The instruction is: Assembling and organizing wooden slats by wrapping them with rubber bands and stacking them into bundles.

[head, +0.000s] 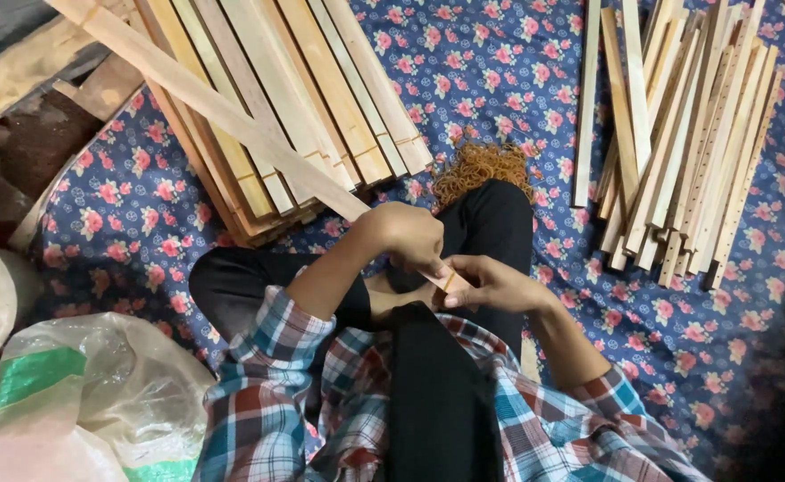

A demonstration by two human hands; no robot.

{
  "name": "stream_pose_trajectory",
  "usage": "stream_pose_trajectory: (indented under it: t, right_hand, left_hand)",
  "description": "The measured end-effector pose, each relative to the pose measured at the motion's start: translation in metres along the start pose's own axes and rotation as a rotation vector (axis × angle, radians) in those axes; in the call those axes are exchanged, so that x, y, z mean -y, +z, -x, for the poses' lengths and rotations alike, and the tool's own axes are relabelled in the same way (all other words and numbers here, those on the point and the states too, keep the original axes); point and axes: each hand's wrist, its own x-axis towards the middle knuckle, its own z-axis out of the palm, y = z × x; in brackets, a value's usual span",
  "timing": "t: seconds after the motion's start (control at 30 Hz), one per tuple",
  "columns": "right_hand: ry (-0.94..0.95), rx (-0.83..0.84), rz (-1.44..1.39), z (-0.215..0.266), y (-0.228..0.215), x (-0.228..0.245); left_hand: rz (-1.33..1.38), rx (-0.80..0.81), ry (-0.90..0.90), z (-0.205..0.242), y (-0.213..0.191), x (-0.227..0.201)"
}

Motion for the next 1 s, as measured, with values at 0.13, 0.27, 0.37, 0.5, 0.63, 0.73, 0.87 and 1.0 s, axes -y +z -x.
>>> stream_pose_trajectory:
  t: [0.13, 0.27, 0.37, 0.5, 0.63, 0.73, 0.87, 1.0]
  right_hand:
    - [0.058, -0.045, -0.045, 0.001, 0.011, -0.013]
    - [-0.065, -0.258, 0.018, -0.014, 0.028, -0.036]
    - [-0.123, -0.477, 0.077, -0.018, 0.036, -0.066]
    - [-0.16, -0.776, 0.25, -0.022, 0.046, -0.068]
    - [-0.193, -0.875, 0.187, -0.036, 0.045, -0.068]
    - [-0.136, -0.981, 0.255, -0.066, 0.029, -0.057]
    - [-0.25, -1.016, 0.424, -0.133, -0.016, -0.083]
    - [-0.311, -0.978, 0.422, -0.211, -0.044, -0.09]
  left_hand:
    - [0.008, 0.054, 0.033, -0.023, 0.003, 0.001]
    - [-0.176, -0.102, -0.031, -0.014, -0.005, -0.014]
    - [-0.305, -0.249, -0.085, -0.022, 0.006, -0.022]
    - [-0.36, -0.411, -0.096, -0.023, 0.019, -0.031]
    - [-0.403, -0.506, -0.178, -0.041, 0.032, -0.025]
    - [-0.427, -1.051, -0.133, -0.068, 0.045, -0.005]
    - [-0.423, -1.181, -0.357, -0.08, 0.027, 0.021]
    - [-0.375, -1.135, -0.559, -0.1, -0.002, 0.071]
